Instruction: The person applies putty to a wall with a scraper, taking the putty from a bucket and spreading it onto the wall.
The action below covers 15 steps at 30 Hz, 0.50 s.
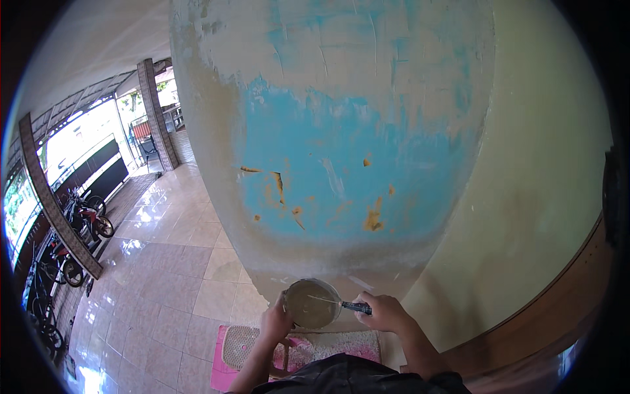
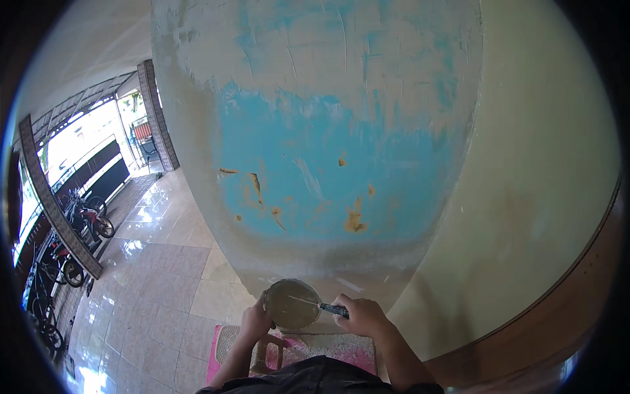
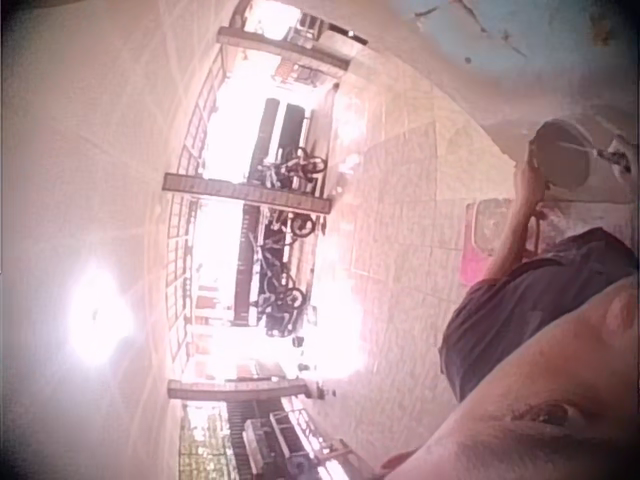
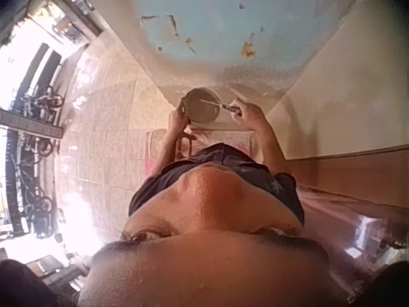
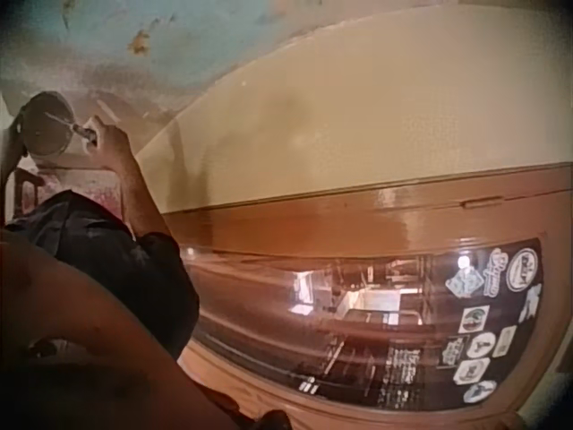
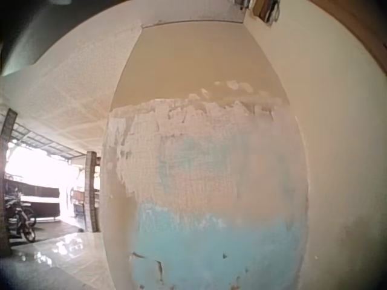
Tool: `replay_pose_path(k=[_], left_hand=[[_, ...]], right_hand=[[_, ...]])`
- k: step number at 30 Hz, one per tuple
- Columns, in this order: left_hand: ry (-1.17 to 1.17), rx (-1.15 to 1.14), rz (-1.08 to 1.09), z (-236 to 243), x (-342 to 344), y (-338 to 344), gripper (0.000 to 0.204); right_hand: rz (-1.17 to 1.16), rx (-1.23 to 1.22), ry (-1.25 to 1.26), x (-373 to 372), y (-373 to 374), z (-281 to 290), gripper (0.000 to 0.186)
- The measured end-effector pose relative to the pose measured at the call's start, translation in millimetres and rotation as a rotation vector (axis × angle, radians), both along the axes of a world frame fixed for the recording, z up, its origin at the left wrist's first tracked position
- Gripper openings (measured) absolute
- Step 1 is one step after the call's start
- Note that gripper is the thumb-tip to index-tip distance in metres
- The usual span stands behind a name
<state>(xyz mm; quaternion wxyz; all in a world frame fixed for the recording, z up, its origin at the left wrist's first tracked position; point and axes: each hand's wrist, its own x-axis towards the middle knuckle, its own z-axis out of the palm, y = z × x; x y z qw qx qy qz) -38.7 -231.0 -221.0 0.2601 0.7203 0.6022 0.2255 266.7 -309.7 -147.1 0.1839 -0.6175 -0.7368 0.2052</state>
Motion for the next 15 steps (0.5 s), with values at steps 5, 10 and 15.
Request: replay_pose_path(k=[5, 10, 15], left_hand=[[-0.027, -0.056, 0.03, 15, 12, -5, 0.065], [-0.004, -0.013, 0.055, 2, 17, -4, 0.064], [-0.106, -0.031, 0.109, 3, 24, -8, 0.063]], right_hand=[[0.019, -0.001, 0.151, 17, 3, -1, 0.036], [0.057, 0.019, 0.287, 33, 12, -21, 0.035], [0.104, 0.109, 0.442, 33, 13, -20, 0.033]])
